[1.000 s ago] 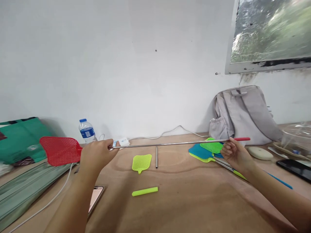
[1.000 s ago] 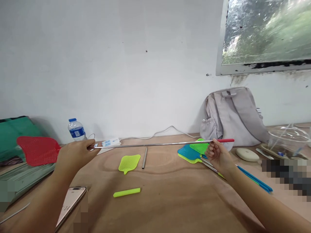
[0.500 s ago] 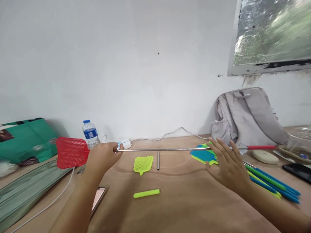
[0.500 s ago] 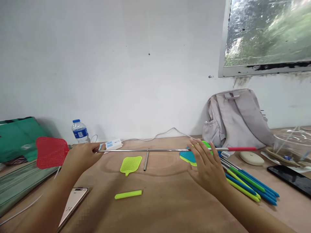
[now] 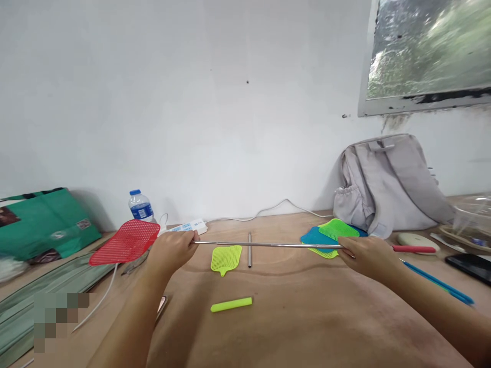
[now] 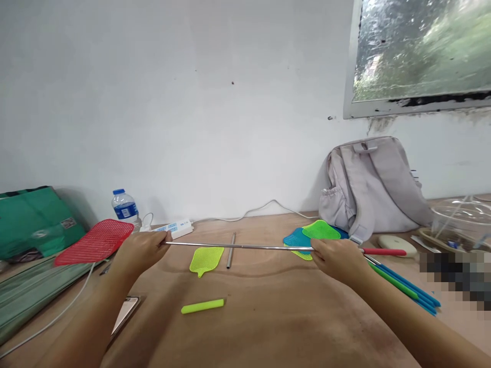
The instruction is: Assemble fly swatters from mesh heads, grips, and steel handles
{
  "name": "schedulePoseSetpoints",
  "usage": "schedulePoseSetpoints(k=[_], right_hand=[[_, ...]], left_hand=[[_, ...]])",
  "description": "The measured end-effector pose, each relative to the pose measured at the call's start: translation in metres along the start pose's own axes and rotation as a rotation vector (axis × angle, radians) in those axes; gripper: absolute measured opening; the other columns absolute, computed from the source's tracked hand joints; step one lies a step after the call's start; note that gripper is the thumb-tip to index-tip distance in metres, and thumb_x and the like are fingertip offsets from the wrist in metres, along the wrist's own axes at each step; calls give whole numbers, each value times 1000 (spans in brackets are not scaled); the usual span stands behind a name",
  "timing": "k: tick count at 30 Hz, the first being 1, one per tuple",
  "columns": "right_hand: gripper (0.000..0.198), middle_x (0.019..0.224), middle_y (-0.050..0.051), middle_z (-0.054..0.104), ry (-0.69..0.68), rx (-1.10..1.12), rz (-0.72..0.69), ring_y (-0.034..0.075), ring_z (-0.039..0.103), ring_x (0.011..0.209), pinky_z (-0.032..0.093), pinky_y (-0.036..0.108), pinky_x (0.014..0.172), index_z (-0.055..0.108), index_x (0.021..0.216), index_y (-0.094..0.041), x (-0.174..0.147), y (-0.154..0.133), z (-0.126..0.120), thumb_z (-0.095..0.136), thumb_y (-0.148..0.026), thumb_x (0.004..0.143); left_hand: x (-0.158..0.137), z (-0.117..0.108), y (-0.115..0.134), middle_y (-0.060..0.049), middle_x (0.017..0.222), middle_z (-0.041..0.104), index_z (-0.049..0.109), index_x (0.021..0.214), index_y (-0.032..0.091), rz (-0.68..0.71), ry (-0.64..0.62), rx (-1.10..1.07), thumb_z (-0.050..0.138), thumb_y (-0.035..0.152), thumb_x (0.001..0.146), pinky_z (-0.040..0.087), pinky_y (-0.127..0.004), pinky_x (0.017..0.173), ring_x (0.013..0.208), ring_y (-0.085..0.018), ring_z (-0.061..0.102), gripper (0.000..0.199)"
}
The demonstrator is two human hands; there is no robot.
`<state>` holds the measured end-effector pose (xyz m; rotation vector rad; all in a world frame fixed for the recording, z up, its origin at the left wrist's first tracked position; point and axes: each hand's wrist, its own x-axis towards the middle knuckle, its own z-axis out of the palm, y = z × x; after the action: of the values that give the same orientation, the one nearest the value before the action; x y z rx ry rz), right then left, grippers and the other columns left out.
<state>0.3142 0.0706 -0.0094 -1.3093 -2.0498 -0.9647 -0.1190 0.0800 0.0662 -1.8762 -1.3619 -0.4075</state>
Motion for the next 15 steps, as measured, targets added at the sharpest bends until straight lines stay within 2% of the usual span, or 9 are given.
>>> schedulePoseSetpoints(k=[11,15], right_hand=[[21,43,-2,43,115,-63,-127,10,35,41,12,29,47,44,54,-20,-3,9,0,47,-22,75],[20,45,-2,44,101,-69,-144,10,36,43,13,29,48,43,55,-20,-3,10,0,46,-22,75]], left_hand=[[-7,11,-15,-4,57,63,59,60,19,47,-65,-28,35,22,78,30,-25,50,54,-16,57,30],[-7,9,-16,-4,60,65,61,63,20,40,-102,1,34,23,77,30,-25,50,56,-17,58,31]])
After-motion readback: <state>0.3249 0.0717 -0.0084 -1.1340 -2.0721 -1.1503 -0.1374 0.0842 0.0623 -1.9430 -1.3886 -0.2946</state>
